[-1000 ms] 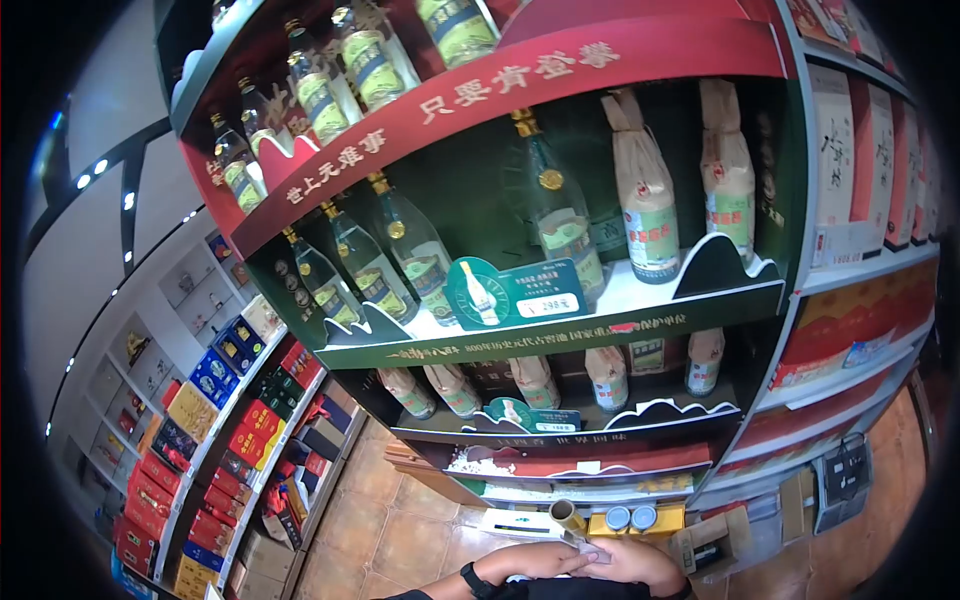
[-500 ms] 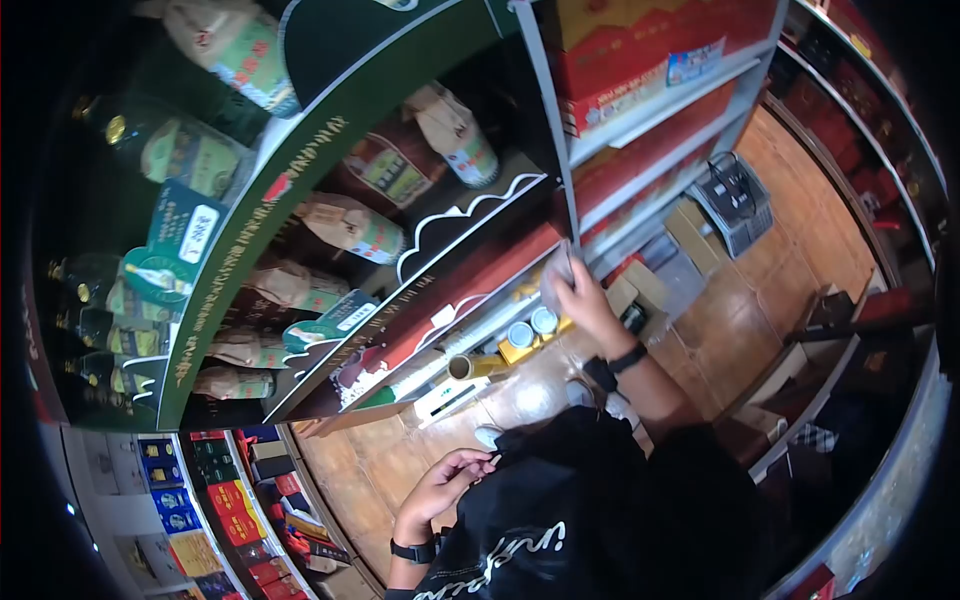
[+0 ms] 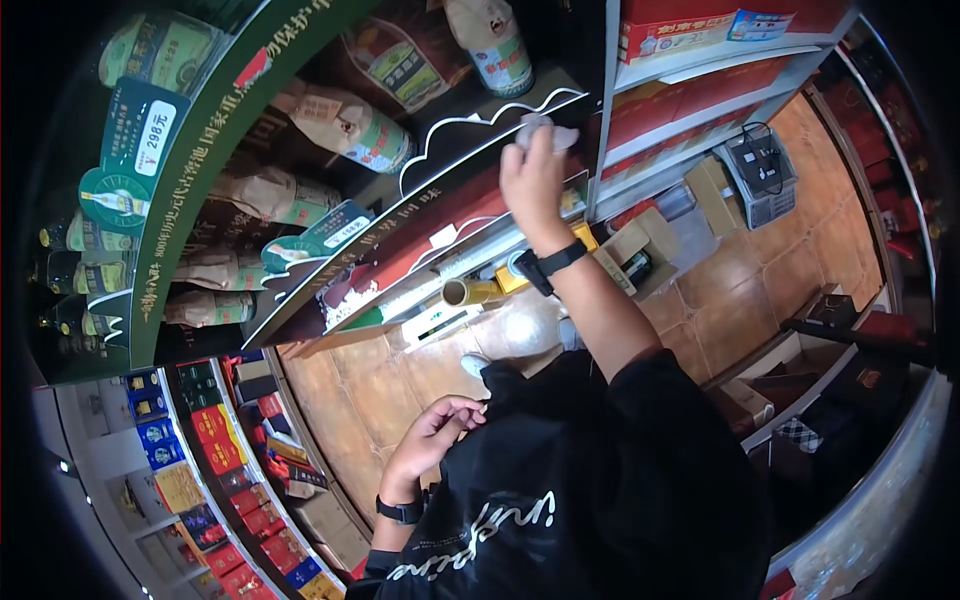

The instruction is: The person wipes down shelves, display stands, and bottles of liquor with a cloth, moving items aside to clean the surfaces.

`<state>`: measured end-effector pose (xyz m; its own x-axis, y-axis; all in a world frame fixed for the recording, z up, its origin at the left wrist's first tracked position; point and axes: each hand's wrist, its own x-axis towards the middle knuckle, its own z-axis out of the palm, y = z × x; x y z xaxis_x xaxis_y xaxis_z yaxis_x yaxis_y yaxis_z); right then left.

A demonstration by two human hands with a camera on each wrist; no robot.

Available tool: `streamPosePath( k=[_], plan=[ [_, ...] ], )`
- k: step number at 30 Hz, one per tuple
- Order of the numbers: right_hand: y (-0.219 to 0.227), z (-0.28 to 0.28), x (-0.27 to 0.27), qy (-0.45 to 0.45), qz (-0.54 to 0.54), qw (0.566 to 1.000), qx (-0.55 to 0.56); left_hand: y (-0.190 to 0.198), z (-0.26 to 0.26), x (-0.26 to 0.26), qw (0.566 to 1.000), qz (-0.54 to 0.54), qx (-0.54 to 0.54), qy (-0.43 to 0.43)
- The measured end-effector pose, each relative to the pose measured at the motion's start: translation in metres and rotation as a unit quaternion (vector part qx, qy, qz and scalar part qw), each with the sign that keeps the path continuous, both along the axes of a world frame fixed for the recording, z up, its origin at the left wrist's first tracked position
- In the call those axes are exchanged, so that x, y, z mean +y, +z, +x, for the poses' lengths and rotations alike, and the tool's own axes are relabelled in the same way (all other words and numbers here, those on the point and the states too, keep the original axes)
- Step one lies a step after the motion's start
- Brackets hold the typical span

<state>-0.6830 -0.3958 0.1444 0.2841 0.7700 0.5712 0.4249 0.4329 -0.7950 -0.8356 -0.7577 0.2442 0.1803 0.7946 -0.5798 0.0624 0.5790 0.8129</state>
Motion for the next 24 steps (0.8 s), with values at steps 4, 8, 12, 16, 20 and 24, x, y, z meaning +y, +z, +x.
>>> streamPosePath(
  k=[4, 8, 12, 16, 20, 24],
  plan=[
    [-0.005, -0.029, -0.039, 0.106, 0.001, 0.986, -0.125, -0.002, -0.009, -0.003, 1.0, -0.008, -0.012, 0.017],
    [-0.011, 0.003, -0.025, 0.076, 0.001, 0.992, -0.099, 0.0, -0.021, -0.01, 0.998, -0.02, 0.002, 0.063],
    [-0.03, 0.05, 0.021, -0.036, -0.056, 0.998, -0.014, -0.008, -0.034, -0.034, 0.993, -0.04, 0.021, 0.109],
    [-0.009, 0.052, 0.039, -0.119, -0.086, 0.988, 0.037, -0.015, -0.036, -0.051, 0.988, -0.065, 0.045, 0.131],
    [0.012, -0.016, 0.0, -0.067, -0.09, 0.991, 0.075, -0.024, -0.04, -0.057, 0.988, -0.056, 0.038, 0.138],
    [-0.001, -0.098, -0.071, 0.181, -0.128, 0.974, -0.046, -0.018, -0.043, -0.041, 0.991, -0.056, 0.046, 0.115]
  ],
)
